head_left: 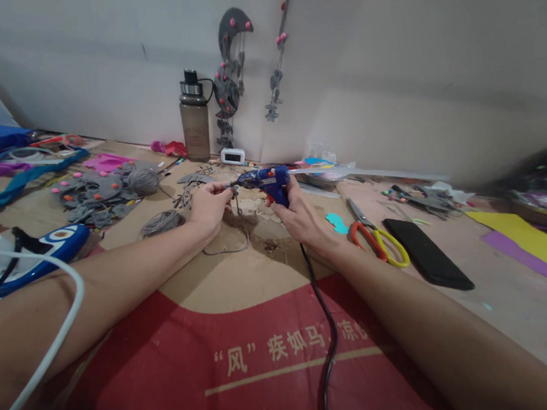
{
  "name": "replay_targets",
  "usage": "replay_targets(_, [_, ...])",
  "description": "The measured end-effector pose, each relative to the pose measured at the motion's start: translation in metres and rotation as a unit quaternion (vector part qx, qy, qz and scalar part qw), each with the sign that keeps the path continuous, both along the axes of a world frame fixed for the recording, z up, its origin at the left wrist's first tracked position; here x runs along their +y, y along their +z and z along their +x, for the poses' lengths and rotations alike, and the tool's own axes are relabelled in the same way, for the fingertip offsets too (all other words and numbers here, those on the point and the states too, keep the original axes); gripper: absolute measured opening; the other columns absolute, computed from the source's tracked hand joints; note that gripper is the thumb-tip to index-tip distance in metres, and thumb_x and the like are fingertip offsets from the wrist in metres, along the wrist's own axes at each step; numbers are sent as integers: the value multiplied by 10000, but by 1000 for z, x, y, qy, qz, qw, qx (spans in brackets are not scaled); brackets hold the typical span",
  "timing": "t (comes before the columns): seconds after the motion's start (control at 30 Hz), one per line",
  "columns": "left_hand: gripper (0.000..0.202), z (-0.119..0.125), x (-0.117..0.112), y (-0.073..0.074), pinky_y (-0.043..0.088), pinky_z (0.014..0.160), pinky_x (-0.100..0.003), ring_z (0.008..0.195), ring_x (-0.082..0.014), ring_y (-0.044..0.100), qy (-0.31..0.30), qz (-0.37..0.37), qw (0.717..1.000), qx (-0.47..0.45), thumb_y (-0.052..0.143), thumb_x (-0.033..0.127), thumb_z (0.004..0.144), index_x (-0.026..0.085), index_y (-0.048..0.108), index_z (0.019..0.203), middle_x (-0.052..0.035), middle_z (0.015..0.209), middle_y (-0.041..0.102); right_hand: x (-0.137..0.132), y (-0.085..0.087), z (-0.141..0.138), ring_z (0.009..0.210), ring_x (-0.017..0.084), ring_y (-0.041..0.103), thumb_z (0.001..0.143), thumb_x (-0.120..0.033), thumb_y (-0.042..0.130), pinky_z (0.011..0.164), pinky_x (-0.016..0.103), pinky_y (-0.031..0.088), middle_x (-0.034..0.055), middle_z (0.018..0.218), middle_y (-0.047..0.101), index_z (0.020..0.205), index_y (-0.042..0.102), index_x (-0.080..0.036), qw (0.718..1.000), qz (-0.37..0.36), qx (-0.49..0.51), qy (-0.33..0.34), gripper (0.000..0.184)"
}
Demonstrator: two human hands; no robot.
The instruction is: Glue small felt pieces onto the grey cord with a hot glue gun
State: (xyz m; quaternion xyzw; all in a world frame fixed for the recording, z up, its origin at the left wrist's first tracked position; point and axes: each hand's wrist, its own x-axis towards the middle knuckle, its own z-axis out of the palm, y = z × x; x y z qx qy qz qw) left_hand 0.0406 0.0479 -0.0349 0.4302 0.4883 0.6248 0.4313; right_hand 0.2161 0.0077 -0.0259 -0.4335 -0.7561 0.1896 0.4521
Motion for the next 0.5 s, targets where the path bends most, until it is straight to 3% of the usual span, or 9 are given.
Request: replay_targets(0.5, [58,0,0,1,333,371,-164,363,-41,425,0,-10,1000,-8,649,104,656,135,604,674,41,502,540,1,-1,0,900,211,494,747,-173,460,894,424,416,62,1021,531,1157,435,-214,1000,15,-3,-2,413])
